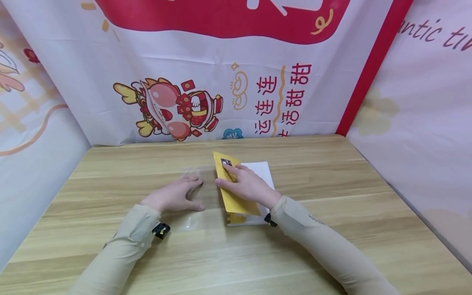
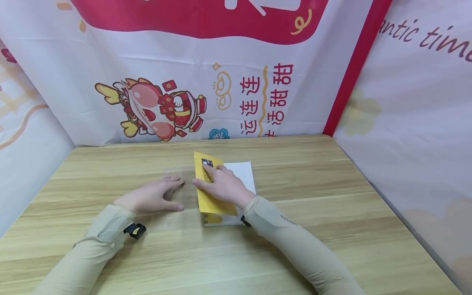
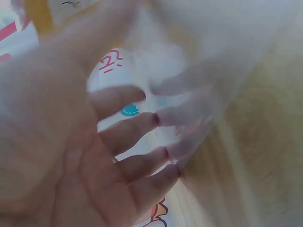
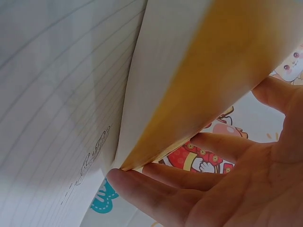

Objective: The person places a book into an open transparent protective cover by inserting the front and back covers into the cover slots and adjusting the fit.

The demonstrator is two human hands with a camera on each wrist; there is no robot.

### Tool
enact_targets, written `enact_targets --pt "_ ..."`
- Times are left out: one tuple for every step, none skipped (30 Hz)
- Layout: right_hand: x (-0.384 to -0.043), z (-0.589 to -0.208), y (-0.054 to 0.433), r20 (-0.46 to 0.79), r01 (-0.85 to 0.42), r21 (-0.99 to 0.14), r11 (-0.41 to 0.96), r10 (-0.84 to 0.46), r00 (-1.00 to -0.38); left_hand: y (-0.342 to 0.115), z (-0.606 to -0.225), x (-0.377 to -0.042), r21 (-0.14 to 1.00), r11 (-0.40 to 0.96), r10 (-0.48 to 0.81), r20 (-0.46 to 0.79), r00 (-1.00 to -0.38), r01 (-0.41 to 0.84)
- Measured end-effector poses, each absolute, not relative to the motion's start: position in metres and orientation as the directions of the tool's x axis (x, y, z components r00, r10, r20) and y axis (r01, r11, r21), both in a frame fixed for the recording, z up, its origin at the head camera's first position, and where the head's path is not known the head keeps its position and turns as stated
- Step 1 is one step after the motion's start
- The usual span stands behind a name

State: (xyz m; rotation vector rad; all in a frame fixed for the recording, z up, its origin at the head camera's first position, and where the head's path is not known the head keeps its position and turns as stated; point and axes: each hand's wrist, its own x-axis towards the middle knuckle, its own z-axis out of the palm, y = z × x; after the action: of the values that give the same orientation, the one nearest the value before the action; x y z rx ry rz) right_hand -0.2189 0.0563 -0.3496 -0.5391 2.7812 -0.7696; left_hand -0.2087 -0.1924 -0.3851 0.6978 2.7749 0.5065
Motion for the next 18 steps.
enact_targets --pt "-0.2189 -0.3498 0.0561 -0.101 -0.288 -0.529 0.798 -0.396 -0.913 -0.1925 -0.3859 -0.209 0.378 0.825 0.493 -0.122 -0.861 0.42" --pt "-0.2191 -0.3502 0.0558 -0.102 -0.288 -0.528 0.799 -0.395 -0.913 -0.1927 -0.3865 -0.2092 0.37 0.824 0.495 -0.104 -0.863 0.428" --pt "-0.2192 -0.3505 0.0555 -0.103 -0.287 -0.527 0.8 -0.395 -0.913 -0.1927 -0.3871 -0.2095 0.363 0.825 0.492 -0.085 -0.866 0.433" --pt "-0.2194 -0.3507 0.0555 -0.104 -0.286 -0.527 0.8 -0.394 -0.913 -0.1925 -0.3874 -0.2097 0.359 0.827 0.488 -0.072 -0.87 0.433" --pt "-0.2196 -0.351 0.0555 -0.104 -0.285 -0.528 0.8 -0.394 -0.913 -0.1924 -0.3875 -0.2097 0.356 0.827 0.485 -0.061 -0.872 0.435" --pt "-0.2199 -0.351 0.0553 -0.102 -0.286 -0.529 0.799 -0.395 -0.913 -0.1923 -0.3873 -0.2094 0.357 0.826 0.483 -0.052 -0.874 0.435" --pt "-0.2205 -0.3515 0.0552 -0.102 -0.287 -0.53 0.798 -0.396 -0.913 -0.1922 -0.3871 -0.2094 0.359 0.829 0.477 -0.049 -0.878 0.43" --pt "-0.2206 -0.3516 0.0551 -0.103 -0.287 -0.53 0.798 -0.396 -0.912 -0.1923 -0.3871 -0.2095 0.36 0.829 0.473 -0.047 -0.88 0.427" --pt "-0.2207 -0.3516 0.0549 -0.105 -0.284 -0.532 0.798 -0.395 -0.913 -0.1923 -0.3871 -0.2098 0.364 0.829 0.471 -0.048 -0.881 0.423" --pt "-0.2208 -0.3515 0.0549 -0.105 -0.284 -0.533 0.797 -0.395 -0.913 -0.1927 -0.3872 -0.21 0.37 0.828 0.471 -0.05 -0.881 0.422" --pt "-0.2211 -0.3517 0.055 -0.105 -0.284 -0.533 0.797 -0.396 -0.912 -0.193 -0.3873 -0.2104 0.375 0.825 0.475 -0.051 -0.879 0.424" --pt "-0.2212 -0.3518 0.0551 -0.105 -0.284 -0.533 0.797 -0.396 -0.912 -0.1933 -0.3875 -0.2109 0.383 0.823 0.474 -0.055 -0.879 0.42" --pt "-0.2214 -0.352 0.0553 -0.106 -0.285 -0.532 0.797 -0.396 -0.912 -0.1937 -0.3877 -0.2116 0.386 0.823 0.474 -0.059 -0.879 0.417" --pt "-0.2211 -0.3519 0.0555 -0.105 -0.285 -0.531 0.798 -0.396 -0.912 -0.194 -0.3879 -0.2123 0.39 0.82 0.477 -0.06 -0.877 0.419" --pt "-0.2213 -0.3523 0.0558 -0.104 -0.286 -0.532 0.797 -0.397 -0.912 -0.1943 -0.3881 -0.2129 0.396 0.817 0.479 -0.06 -0.876 0.42" --pt "-0.2213 -0.3525 0.0561 -0.104 -0.287 -0.53 0.798 -0.397 -0.912 -0.1944 -0.3882 -0.2136 0.4 0.813 0.482 -0.058 -0.874 0.422" --pt "-0.2212 -0.3527 0.0565 -0.104 -0.287 -0.528 0.799 -0.396 -0.912 -0.1943 -0.3884 -0.2144 0.403 0.811 0.484 -0.055 -0.873 0.424" --pt "-0.2208 -0.3526 0.0568 -0.105 -0.286 -0.525 0.802 -0.395 -0.913 -0.1942 -0.3884 -0.2151 0.408 0.809 0.484 -0.053 -0.873 0.424"
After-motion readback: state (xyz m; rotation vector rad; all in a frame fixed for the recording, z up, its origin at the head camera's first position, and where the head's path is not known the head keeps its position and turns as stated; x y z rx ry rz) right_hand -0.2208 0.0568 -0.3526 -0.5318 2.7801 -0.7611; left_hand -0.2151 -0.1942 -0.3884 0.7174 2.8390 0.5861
